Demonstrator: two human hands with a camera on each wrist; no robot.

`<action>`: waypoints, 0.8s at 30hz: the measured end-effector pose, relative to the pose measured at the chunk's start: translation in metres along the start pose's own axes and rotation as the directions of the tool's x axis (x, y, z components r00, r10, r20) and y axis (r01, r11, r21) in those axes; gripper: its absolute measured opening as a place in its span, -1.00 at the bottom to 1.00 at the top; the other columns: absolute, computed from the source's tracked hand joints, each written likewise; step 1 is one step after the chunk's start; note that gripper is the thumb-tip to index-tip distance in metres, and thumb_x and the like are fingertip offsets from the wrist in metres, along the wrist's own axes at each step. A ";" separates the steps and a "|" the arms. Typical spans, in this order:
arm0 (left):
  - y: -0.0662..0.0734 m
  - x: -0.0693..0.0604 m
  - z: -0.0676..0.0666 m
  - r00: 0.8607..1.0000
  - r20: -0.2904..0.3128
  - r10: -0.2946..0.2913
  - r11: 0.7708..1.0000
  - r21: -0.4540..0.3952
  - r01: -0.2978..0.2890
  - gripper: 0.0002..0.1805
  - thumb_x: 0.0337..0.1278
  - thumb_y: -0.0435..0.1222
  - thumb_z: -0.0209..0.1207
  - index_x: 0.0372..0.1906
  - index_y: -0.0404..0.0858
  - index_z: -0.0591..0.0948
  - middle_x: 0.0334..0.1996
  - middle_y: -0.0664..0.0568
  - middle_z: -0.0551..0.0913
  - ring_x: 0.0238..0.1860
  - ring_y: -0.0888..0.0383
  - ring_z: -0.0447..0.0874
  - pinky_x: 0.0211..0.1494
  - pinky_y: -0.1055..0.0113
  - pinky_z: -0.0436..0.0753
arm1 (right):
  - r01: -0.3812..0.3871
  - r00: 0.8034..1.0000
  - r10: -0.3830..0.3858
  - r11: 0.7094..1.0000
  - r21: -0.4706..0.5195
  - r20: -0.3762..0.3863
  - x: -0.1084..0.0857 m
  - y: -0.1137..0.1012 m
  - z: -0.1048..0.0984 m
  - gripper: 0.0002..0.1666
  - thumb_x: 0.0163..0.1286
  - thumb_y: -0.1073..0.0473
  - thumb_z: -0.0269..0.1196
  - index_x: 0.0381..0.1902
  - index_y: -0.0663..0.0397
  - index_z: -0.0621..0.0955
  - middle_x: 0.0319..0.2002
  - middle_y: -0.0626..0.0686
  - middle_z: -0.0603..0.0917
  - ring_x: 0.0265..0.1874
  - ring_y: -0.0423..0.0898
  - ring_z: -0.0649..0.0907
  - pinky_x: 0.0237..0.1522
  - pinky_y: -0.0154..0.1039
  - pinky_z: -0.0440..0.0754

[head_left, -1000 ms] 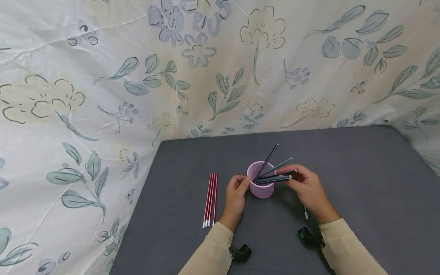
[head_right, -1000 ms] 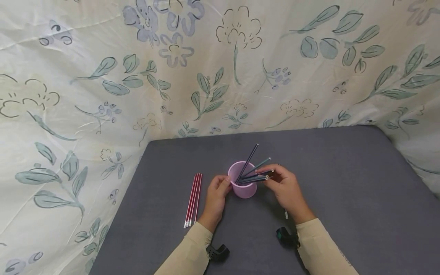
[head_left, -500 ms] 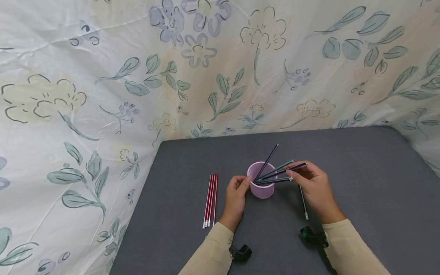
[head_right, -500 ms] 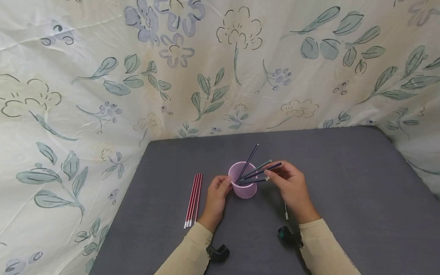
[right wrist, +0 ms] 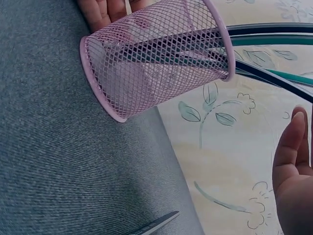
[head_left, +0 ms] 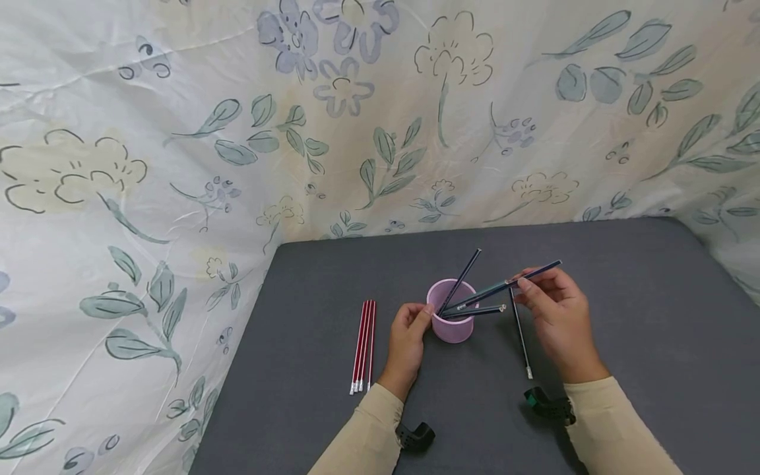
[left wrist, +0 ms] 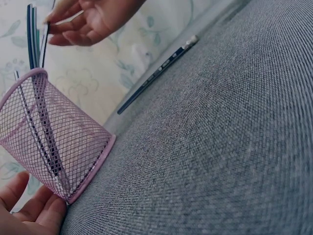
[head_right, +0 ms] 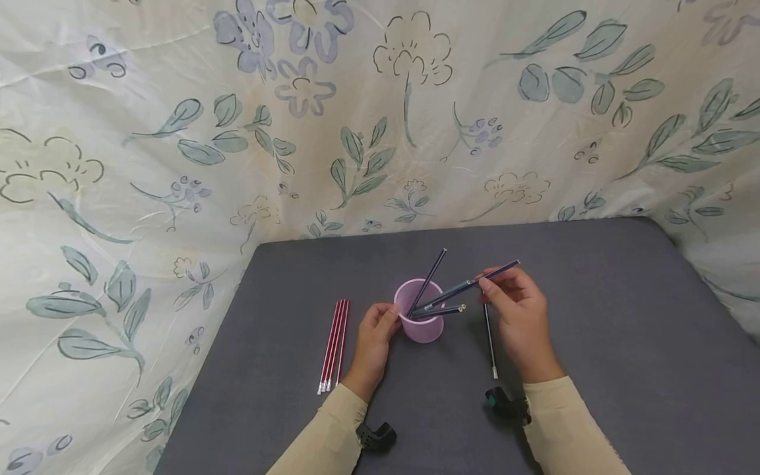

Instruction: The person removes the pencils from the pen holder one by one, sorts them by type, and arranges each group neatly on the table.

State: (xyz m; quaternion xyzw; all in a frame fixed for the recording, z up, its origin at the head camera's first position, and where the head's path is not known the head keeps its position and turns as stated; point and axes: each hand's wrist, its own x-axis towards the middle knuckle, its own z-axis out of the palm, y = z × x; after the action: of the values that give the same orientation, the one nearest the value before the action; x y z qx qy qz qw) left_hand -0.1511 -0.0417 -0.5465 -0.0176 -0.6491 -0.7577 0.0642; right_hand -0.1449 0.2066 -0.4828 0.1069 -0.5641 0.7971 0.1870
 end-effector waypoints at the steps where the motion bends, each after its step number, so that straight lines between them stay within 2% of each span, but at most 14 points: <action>1: 0.000 0.000 0.000 1.000 0.001 0.000 1.000 0.002 0.000 -0.76 0.58 -0.23 0.27 -0.01 -0.38 0.66 -0.13 -0.02 0.69 -0.03 0.07 0.65 0.13 0.29 0.62 | 0.003 1.000 -0.003 1.000 0.027 -0.011 0.001 0.000 0.000 -0.82 0.59 0.50 0.25 0.03 0.58 0.52 -0.02 0.21 0.70 -0.11 0.00 0.73 -0.04 -0.25 0.74; 9: 0.000 0.000 -0.001 1.000 -0.002 0.003 1.000 0.004 -0.003 -0.75 0.58 -0.24 0.27 -0.01 -0.39 0.66 -0.13 -0.04 0.69 -0.03 0.06 0.66 0.13 0.28 0.63 | 0.052 0.992 -0.027 0.979 0.196 -0.126 0.004 -0.003 0.001 -0.88 0.56 0.56 0.22 -0.01 0.51 0.53 -0.02 0.26 0.64 -0.18 0.02 0.76 -0.15 -0.23 0.77; 14: 0.000 0.000 -0.001 1.000 0.000 0.001 1.000 0.009 -0.001 -0.75 0.58 -0.23 0.27 -0.01 -0.38 0.66 -0.13 -0.03 0.69 -0.03 0.06 0.65 0.14 0.29 0.62 | 0.086 0.983 -0.039 0.962 0.259 -0.181 0.006 -0.005 -0.001 -0.85 0.57 0.53 0.23 0.03 0.48 0.52 -0.02 0.27 0.62 -0.19 0.04 0.76 -0.20 -0.21 0.79; 19: 0.000 0.000 0.000 1.000 -0.001 -0.002 1.000 0.003 0.002 -0.76 0.57 -0.23 0.27 -0.01 -0.38 0.66 -0.12 -0.03 0.70 -0.02 0.06 0.66 0.15 0.30 0.63 | 0.115 0.980 -0.062 0.953 0.281 -0.192 0.007 -0.005 -0.005 -0.73 0.61 0.49 0.21 0.17 0.53 0.48 -0.08 0.29 0.58 -0.17 0.10 0.76 -0.16 -0.16 0.80; 24: -0.001 -0.001 -0.001 1.000 -0.001 0.000 1.000 -0.001 0.000 -0.76 0.57 -0.23 0.27 -0.01 -0.38 0.66 -0.11 -0.05 0.70 -0.01 0.05 0.66 0.14 0.31 0.62 | 0.095 0.977 -0.041 0.961 0.258 -0.208 0.006 -0.006 -0.007 -0.66 0.61 0.45 0.23 0.23 0.53 0.47 -0.07 0.28 0.56 -0.17 0.09 0.77 -0.17 -0.15 0.80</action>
State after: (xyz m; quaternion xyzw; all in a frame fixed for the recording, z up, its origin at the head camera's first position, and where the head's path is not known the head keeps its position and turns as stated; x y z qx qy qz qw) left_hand -0.1500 -0.0424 -0.5479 -0.0171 -0.6486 -0.7582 0.0647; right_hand -0.1480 0.2155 -0.4779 0.0697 -0.4259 0.8655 0.2542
